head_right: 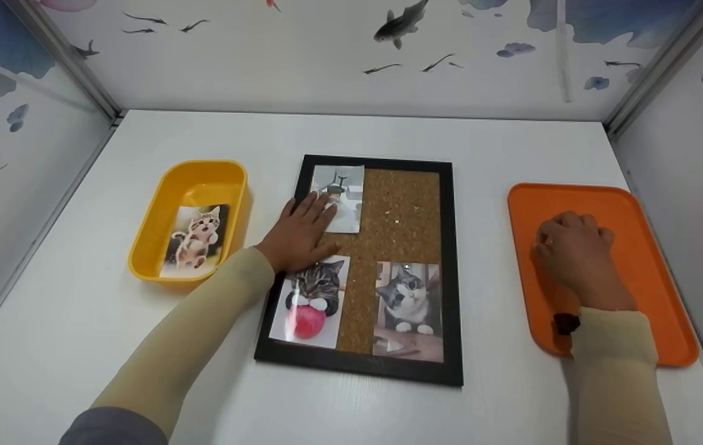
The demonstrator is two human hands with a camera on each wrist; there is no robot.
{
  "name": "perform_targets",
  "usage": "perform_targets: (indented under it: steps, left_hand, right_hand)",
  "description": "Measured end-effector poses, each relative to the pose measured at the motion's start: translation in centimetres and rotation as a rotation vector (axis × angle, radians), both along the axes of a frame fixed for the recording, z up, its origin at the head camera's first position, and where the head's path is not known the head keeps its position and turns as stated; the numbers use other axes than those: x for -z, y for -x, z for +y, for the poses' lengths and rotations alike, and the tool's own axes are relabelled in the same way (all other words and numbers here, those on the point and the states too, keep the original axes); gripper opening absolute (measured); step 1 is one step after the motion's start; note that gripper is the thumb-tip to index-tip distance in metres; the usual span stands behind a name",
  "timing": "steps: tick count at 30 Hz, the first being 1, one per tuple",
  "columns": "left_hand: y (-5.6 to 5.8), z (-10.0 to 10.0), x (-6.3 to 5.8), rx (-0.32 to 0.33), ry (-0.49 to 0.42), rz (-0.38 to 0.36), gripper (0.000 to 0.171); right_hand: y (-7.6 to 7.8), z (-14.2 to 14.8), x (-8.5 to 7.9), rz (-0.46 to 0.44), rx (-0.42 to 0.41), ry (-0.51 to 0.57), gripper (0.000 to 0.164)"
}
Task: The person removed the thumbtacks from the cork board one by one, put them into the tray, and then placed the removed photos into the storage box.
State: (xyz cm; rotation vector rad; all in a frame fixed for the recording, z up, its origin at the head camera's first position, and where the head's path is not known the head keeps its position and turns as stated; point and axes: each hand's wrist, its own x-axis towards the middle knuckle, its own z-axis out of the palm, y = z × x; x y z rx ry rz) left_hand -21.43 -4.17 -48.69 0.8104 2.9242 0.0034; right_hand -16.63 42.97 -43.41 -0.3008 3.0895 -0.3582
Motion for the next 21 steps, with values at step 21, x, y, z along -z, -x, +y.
perform_targets:
  steps: [21]
  left_hand:
    - [0.1,0.0,0.1,0.002,-0.003,0.0,0.083]
  right_hand:
    - [0.4,4.5,1.3,-0.062,0.174,-0.064,0.02]
